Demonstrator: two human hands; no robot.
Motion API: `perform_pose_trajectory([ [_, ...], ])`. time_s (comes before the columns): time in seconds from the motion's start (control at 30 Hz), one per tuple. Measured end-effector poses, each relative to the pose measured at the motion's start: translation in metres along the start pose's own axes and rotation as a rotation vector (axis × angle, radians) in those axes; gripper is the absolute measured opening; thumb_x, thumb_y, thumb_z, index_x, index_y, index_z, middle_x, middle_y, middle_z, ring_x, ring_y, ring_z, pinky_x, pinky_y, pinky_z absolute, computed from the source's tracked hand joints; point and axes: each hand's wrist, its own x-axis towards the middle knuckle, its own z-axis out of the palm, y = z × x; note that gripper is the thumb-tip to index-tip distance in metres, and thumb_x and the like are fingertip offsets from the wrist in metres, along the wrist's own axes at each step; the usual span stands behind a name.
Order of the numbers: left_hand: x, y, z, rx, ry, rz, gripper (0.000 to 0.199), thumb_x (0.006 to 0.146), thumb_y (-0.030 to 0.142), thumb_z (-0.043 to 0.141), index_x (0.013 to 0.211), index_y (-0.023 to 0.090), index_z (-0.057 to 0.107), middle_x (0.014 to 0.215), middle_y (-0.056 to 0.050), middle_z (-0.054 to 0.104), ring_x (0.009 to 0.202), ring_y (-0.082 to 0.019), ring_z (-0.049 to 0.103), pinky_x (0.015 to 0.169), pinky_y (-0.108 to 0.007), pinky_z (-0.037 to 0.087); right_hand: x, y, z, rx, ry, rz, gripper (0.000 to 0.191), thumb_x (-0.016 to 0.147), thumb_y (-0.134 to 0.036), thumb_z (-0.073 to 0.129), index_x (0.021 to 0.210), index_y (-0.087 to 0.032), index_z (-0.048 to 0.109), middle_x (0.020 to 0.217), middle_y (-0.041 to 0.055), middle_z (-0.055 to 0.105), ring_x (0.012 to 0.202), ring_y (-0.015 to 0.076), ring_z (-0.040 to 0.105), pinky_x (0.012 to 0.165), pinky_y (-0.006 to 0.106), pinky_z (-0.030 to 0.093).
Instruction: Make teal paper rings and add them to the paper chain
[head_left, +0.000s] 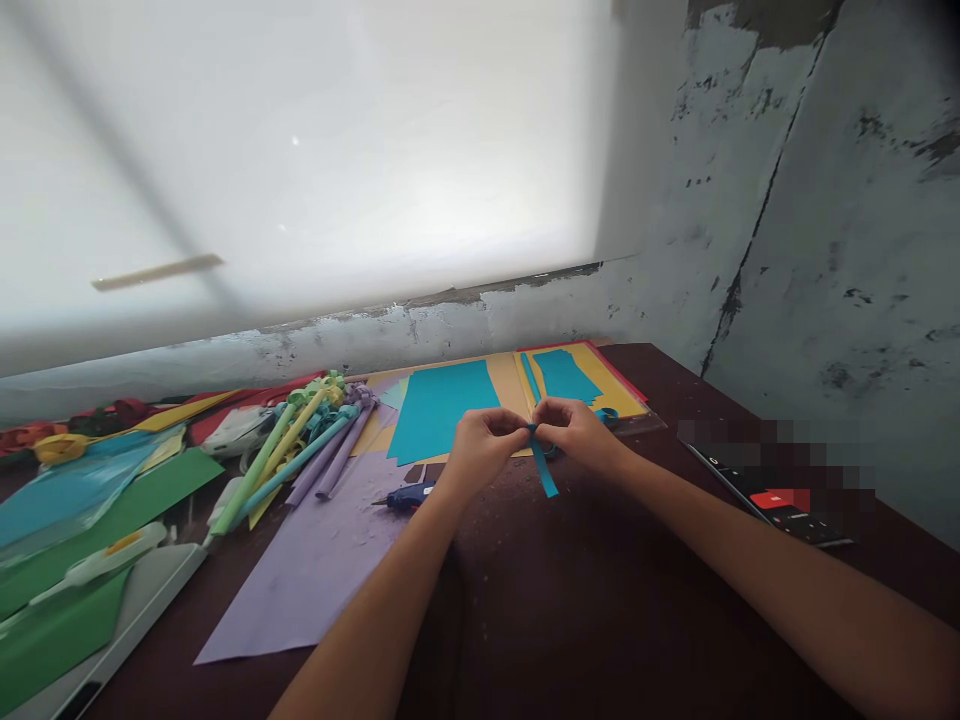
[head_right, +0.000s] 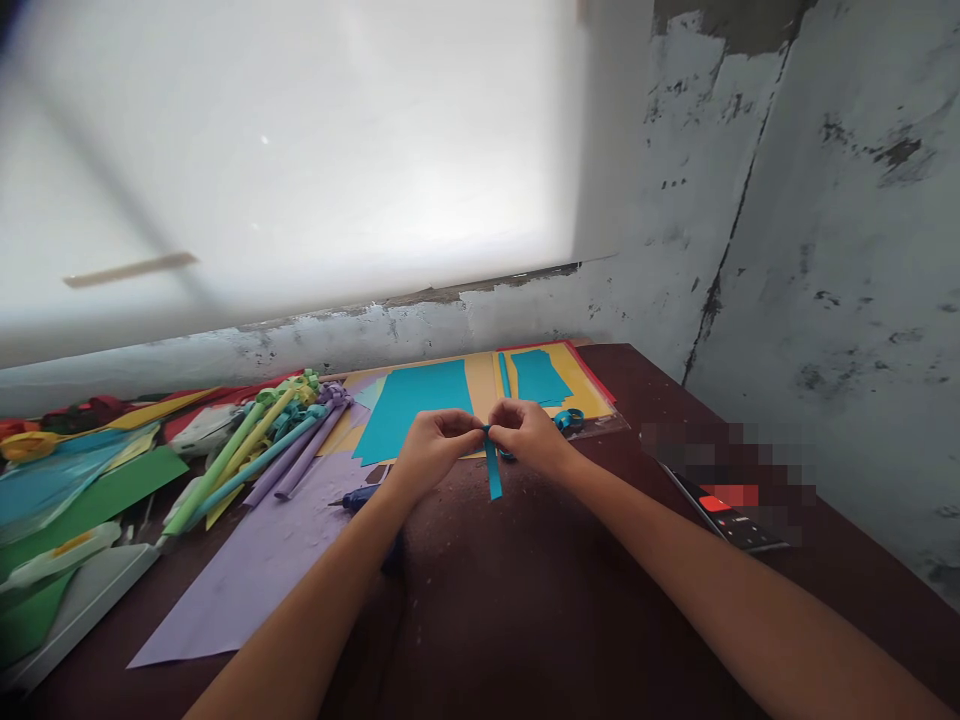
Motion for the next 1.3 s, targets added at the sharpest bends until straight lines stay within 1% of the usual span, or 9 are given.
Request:
perform_pose_trajectory([
  [0.13,0.0,-0.001,0.001,0.004,0.013,0.046,0.012,0.073,0.025,0.074,0.078,0.016,0.078,0.08,-0.007,0.078,0.079,-0.023,0.073,0.069,-0.029,0.055,0.001,-0.001,-0.001,0.035,-0.019,0.031,0.009,0.069,-0.026,0.065,0.072,-0.02,0.059,0.065,-0.0037,0.056,0.062,0.0137,0.053,0.059,0.028,0.042],
  [0.63,0.001,-0.002,0.001,-0.024,-0.001,0.033,0.014,0.074,0.028,0.074,0.079,0.016,0.077,0.081,-0.007,0.078,0.079,-0.022,0.073,0.071,-0.029,0.056,0.003,-0.001,-0.005,0.018,-0.054,-0.004,0.009,0.07,-0.026,0.065,0.075,-0.02,0.061,0.065,-0.0032,0.059,0.06,0.0132,0.055,0.059,0.028,0.044],
  [0.77,0.002,0.0,-0.004,-0.049,-0.048,0.025,0.021,0.074,0.024,0.075,0.094,0.016,0.074,0.092,-0.009,0.078,0.086,-0.022,0.074,0.076,-0.031,0.057,0.005,-0.003,-0.01,-0.023,0.085,0.014,0.012,0.07,-0.03,0.066,0.074,-0.021,0.059,0.065,-0.0028,0.06,0.061,0.0145,0.056,0.059,0.028,0.046],
  [0.87,0.001,0.003,-0.007,-0.084,-0.14,-0.004,0.043,0.07,0.018,0.079,0.111,0.018,0.066,0.098,-0.009,0.076,0.08,-0.019,0.073,0.067,-0.027,0.056,0.009,0.0,-0.015,-0.028,0.254,0.03,0.015,0.071,-0.032,0.067,0.074,-0.021,0.056,0.063,-0.0035,0.057,0.059,0.0147,0.055,0.057,0.029,0.046],
  [0.93,-0.002,0.005,-0.005,-0.081,-0.241,-0.005,0.051,0.071,0.02,0.082,0.118,0.02,0.064,0.096,-0.007,0.075,0.075,-0.017,0.072,0.062,-0.024,0.053,0.011,0.004,-0.016,-0.024,0.307,0.037,0.017,0.073,-0.034,0.068,0.078,-0.021,0.057,0.066,-0.0025,0.059,0.058,0.0146,0.056,0.057,0.029,0.047],
  [1.0,-0.005,0.006,-0.001,-0.043,-0.302,0.03,0.043,0.074,0.025,0.081,0.115,0.019,0.07,0.092,-0.007,0.075,0.073,-0.017,0.071,0.061,-0.024,0.052,0.013,0.008,-0.016,-0.018,0.319,0.036,0.02,0.074,-0.036,0.069,0.082,-0.021,0.058,0.072,-0.001,0.062,0.058,0.014,0.057,0.057,0.029,0.049],
  [1.1,-0.007,0.007,0.005,-0.01,-0.284,0.088,0.024,0.081,0.032,0.076,0.099,0.017,0.079,0.092,-0.009,0.077,0.081,-0.02,0.071,0.07,-0.028,0.054,0.013,0.011,-0.014,0.009,0.297,0.037,0.024,0.075,-0.038,0.073,0.084,-0.021,0.058,0.076,0.0002,0.063,0.061,0.0143,0.061,0.058,0.03,0.054],
  [1.2,-0.005,0.006,0.006,-0.044,-0.263,0.069,0.027,0.084,0.04,0.074,0.094,0.015,0.08,0.088,-0.008,0.077,0.079,-0.019,0.069,0.072,-0.028,0.054,0.013,0.011,-0.013,0.062,0.262,0.05,0.028,0.074,-0.038,0.076,0.086,-0.021,0.058,0.078,0.0005,0.064,0.065,0.0156,0.065,0.064,0.032,0.059],
  [1.3,-0.001,0.005,0.002,-0.11,-0.288,-0.021,0.036,0.084,0.05,0.073,0.085,0.014,0.078,0.081,-0.006,0.075,0.074,-0.016,0.067,0.069,-0.026,0.053,0.013,0.01,-0.013,0.089,0.249,0.043,0.03,0.074,-0.037,0.078,0.089,-0.021,0.058,0.08,0.0009,0.064,0.068,0.0164,0.066,0.066,0.034,0.062],
])
